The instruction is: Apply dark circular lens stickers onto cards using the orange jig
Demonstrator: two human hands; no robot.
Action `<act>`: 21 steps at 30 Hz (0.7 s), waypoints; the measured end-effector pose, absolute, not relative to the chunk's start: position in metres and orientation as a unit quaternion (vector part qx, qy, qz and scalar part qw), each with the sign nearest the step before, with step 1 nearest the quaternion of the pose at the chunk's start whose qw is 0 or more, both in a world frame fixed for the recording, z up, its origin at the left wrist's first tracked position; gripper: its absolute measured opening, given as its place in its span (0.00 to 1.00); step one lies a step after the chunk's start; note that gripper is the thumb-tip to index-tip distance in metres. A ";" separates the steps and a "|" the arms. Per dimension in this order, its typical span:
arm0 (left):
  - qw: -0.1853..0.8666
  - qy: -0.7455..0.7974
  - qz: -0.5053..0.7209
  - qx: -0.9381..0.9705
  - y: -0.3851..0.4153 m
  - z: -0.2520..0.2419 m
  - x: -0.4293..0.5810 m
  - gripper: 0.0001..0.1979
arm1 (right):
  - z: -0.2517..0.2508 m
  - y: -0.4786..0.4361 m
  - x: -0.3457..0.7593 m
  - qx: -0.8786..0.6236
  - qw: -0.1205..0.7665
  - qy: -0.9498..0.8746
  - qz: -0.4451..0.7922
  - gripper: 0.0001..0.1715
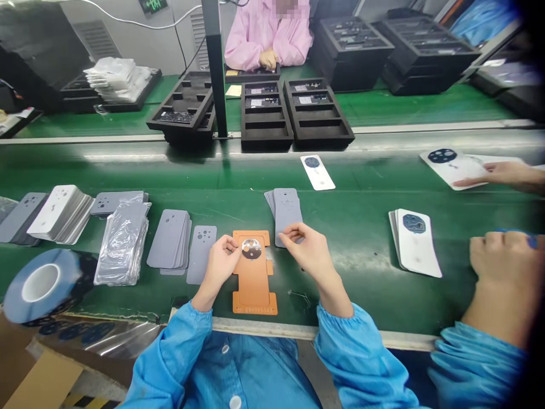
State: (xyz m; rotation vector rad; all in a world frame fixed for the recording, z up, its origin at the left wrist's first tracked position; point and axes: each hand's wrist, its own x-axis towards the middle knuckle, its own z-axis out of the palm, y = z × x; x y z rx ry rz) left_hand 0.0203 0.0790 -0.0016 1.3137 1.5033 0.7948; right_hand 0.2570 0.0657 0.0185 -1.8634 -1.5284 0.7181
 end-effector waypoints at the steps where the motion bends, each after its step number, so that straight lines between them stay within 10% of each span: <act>1: 0.474 0.614 0.326 0.540 0.079 -0.002 0.020 0.05 | 0.018 0.065 0.261 -0.706 0.300 -0.605 0.212 0.13; 13: 0.438 0.621 0.336 0.556 0.074 -0.003 0.021 0.05 | 0.005 0.053 0.277 -0.663 0.104 -0.734 0.106 0.41; 21: 0.462 0.602 0.368 0.537 0.076 -0.006 0.017 0.03 | 0.008 0.049 0.282 -0.650 0.093 -0.740 0.143 0.33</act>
